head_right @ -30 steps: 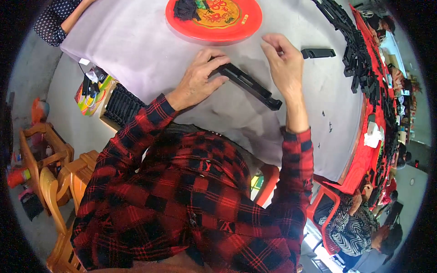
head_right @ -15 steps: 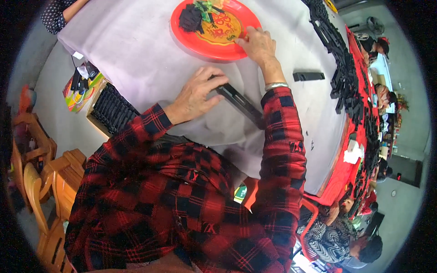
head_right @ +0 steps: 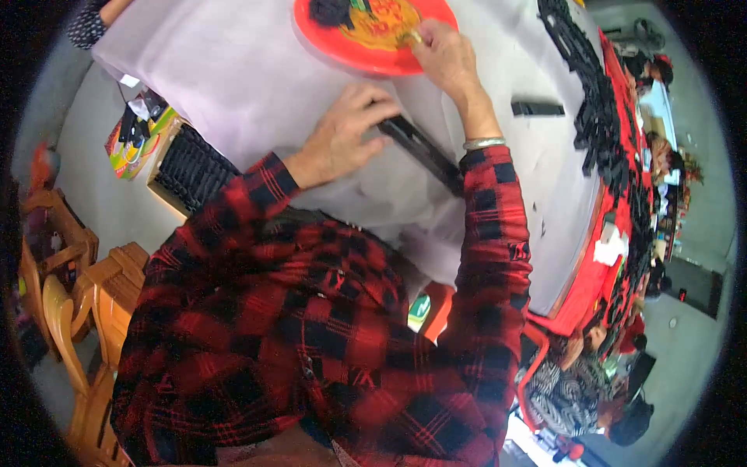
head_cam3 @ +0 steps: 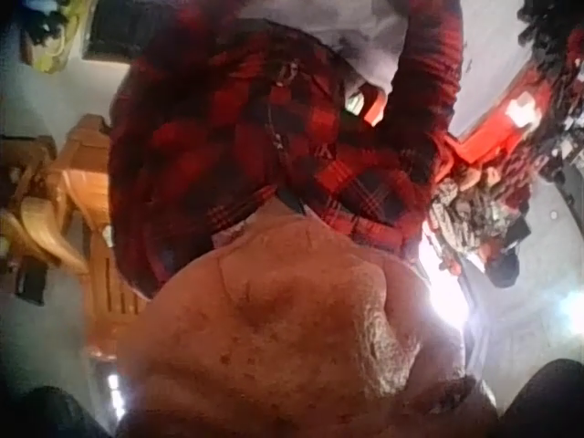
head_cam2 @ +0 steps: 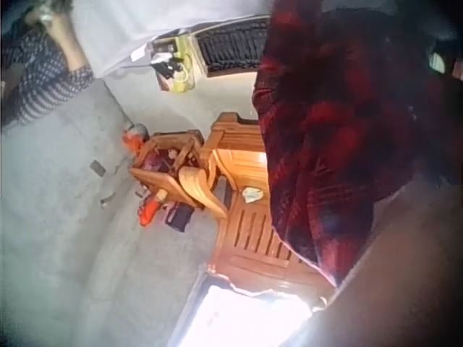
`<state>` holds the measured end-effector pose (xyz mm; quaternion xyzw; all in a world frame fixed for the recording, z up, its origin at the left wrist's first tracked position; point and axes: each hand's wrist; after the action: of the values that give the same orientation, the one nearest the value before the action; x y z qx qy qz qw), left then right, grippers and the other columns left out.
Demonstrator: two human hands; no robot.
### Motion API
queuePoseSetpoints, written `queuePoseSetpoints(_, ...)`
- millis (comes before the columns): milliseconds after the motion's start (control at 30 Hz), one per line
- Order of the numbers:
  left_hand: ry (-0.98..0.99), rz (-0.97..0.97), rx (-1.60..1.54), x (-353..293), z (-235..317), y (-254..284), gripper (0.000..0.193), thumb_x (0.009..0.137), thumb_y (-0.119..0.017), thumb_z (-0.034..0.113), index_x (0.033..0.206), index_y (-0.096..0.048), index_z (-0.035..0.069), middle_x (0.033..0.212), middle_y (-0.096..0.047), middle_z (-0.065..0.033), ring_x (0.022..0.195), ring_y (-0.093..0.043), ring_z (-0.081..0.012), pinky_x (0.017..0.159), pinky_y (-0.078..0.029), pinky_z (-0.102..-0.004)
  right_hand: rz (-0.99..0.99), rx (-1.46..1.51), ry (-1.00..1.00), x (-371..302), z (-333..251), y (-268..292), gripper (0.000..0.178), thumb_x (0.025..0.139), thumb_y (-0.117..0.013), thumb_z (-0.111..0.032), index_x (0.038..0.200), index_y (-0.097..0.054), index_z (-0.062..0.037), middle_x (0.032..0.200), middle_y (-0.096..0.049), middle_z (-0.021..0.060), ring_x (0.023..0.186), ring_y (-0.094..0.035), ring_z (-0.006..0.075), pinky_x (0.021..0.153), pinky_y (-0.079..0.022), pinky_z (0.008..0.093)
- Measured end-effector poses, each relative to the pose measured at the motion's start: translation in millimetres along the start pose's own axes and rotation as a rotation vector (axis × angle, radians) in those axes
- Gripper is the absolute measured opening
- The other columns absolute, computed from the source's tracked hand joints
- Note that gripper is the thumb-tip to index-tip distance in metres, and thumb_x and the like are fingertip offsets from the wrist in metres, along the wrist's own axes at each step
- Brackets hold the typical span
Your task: The person assembles small black plastic components using a hand tool on a workbench.
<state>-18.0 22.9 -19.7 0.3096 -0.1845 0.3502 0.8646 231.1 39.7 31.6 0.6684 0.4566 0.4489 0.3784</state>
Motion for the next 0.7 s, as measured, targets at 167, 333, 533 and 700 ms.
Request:
queuePoseSetpoints(167,-0.124,0.066,0.032,5.8,-17.7,-5.2,0.043,0.078,-0.077,0.014,0.118,-0.065,0.005,0.116,-0.060,-0.0111,0.111,-0.055,-0.0340,0.103,-0.043,-0.0443,-0.017,0.554,-0.110,-58.1,20.0,30.1,0.020,0.096,-0.065,-0.008,0.113,-0.071,-0.0003,0.097,-0.071,-0.0001,0.088,-0.064,0.0093,0.081,-0.052,0.0259)
queuePoseSetpoints(333,-0.079,-0.007,0.128,9.1,5.4,8.4,0.051,0.074,-0.074,0.010,0.123,-0.063,0.000,0.125,-0.057,-0.0181,0.125,-0.049,-0.0407,0.105,-0.041,-0.0502,0.023,0.465,-0.145,-138.5,-26.0,61.8,0.021,0.092,-0.068,0.000,0.112,-0.073,0.0001,0.092,-0.069,-0.0002,0.081,-0.061,0.0066,0.074,-0.050,0.0221)
queuePoseSetpoints(533,-0.530,0.140,0.270,22.9,-23.2,-18.1,0.049,0.075,-0.075,0.014,0.121,-0.064,0.001,0.122,-0.057,-0.0152,0.124,-0.050,-0.0378,0.111,-0.033,-0.0548,0.034,0.425,-0.228,-177.2,-53.8,61.3,0.020,0.088,-0.073,0.000,0.108,-0.073,-0.0030,0.090,-0.067,0.0023,0.077,-0.063,0.0117,0.072,-0.052,0.0264)
queuePoseSetpoints(700,-0.523,0.028,0.386,24.0,-16.0,-15.5,0.046,0.075,-0.076,0.015,0.118,-0.065,0.003,0.112,-0.059,-0.0122,0.118,-0.052,-0.0326,0.113,-0.030,-0.0558,0.061,0.187,-0.155,-176.0,-67.3,48.9,0.019,0.084,-0.073,-0.001,0.102,-0.073,-0.0063,0.088,-0.065,0.0091,0.078,-0.067,0.0229,0.069,-0.053,0.0342)
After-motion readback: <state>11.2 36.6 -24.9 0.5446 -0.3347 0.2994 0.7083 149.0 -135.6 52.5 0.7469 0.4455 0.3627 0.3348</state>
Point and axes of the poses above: each hand's wrist, its own x-axis towards the middle knuckle, its own y-axis out of the back of the hand, z = x × y
